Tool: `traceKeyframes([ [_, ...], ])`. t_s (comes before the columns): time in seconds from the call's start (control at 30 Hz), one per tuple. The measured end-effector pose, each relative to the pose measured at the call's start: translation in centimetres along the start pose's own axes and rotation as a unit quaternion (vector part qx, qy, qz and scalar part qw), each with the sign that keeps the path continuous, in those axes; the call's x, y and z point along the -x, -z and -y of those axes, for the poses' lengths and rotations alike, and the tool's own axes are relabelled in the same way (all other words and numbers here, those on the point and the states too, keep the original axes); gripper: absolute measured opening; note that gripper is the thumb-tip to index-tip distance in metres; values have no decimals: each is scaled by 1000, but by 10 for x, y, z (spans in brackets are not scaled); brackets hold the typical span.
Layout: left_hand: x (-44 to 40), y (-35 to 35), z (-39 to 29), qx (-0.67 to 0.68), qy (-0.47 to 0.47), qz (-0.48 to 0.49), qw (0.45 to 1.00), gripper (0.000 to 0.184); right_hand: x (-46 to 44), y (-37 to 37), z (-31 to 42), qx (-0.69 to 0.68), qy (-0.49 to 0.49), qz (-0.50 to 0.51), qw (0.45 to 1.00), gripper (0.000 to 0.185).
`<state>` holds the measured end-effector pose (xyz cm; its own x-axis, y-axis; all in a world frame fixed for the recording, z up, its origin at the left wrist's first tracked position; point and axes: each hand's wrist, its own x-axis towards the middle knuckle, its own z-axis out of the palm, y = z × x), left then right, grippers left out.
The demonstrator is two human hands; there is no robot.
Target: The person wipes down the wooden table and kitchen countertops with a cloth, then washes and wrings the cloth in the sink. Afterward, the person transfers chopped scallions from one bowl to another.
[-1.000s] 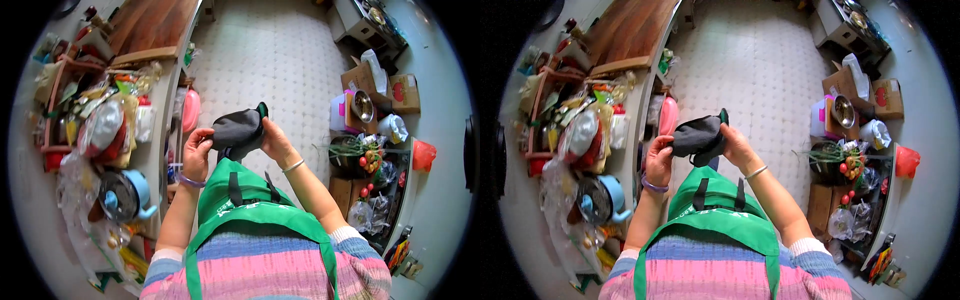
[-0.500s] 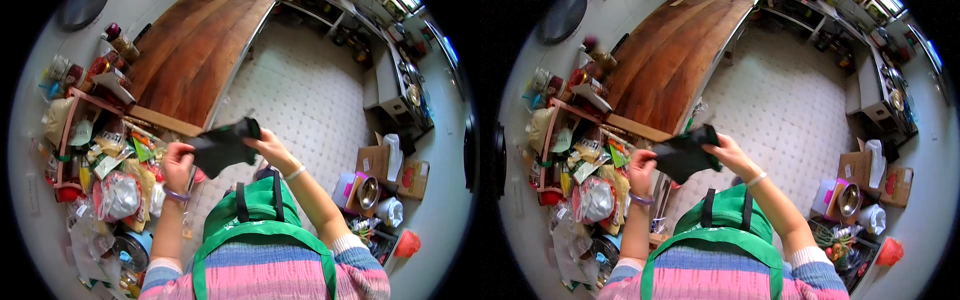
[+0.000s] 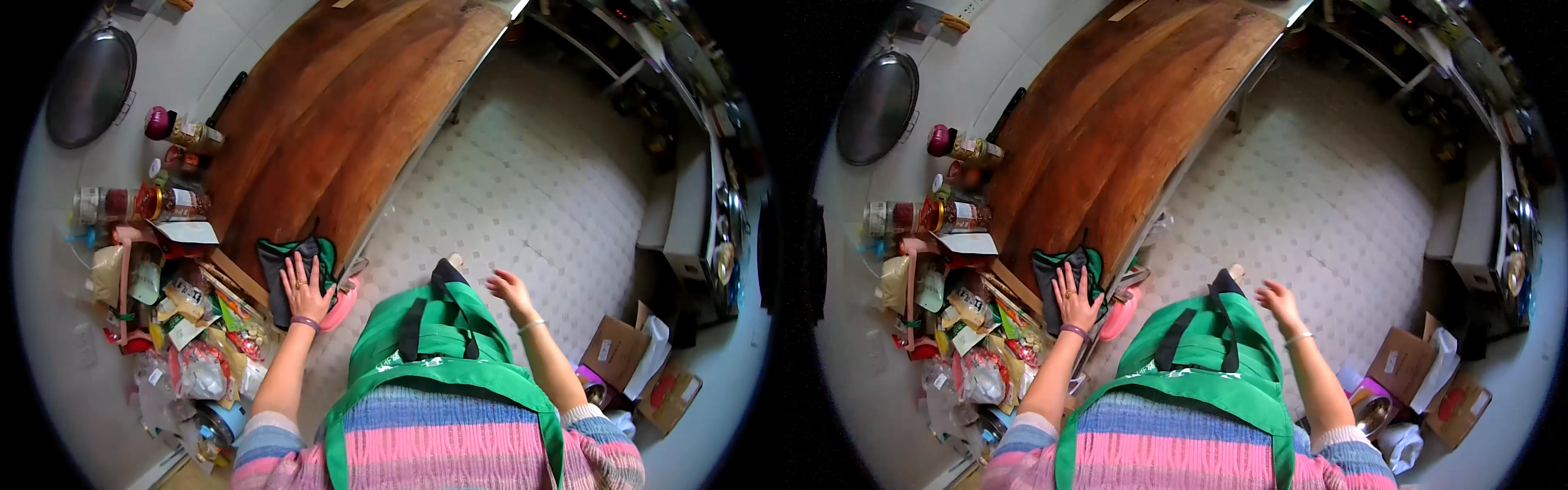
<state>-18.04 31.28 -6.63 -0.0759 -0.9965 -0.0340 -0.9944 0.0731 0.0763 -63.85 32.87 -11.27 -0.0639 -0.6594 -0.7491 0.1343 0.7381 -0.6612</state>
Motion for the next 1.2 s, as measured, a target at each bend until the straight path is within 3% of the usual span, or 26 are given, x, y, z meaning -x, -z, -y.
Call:
traceKeyframes([
  [0.07,-19,-11,-13,18,2,-37,999,80,-14,46,3,-10,-30,-26,999,44],
  [0.13,-45,-8,-40,32,66,-47,996,72,-27,64,18,-12,-53,-32,998,43],
  [0.33,-172,-12,-105,56,117,-97,987,59,-89,30,93,-1,-48,55,997,41],
  [0.5,-284,-4,-141,128,20,-108,986,59,-143,-30,202,47,13,135,990,42],
  [0.6,-296,28,-137,196,-12,-98,976,61,-186,-45,265,100,75,165,978,39],
  [0.67,-269,23,-128,123,67,-17,990,66,-203,-43,307,118,79,158,977,37],
  [0.8,-310,16,-143,71,192,13,979,67,-256,-17,349,170,14,87,982,38],
  [1.07,-459,2,-120,65,254,-86,961,66,-293,23,371,140,-50,15,989,37],
  [1.2,-550,-5,-128,79,235,-114,962,65,-299,40,379,129,-75,10,989,37],
])
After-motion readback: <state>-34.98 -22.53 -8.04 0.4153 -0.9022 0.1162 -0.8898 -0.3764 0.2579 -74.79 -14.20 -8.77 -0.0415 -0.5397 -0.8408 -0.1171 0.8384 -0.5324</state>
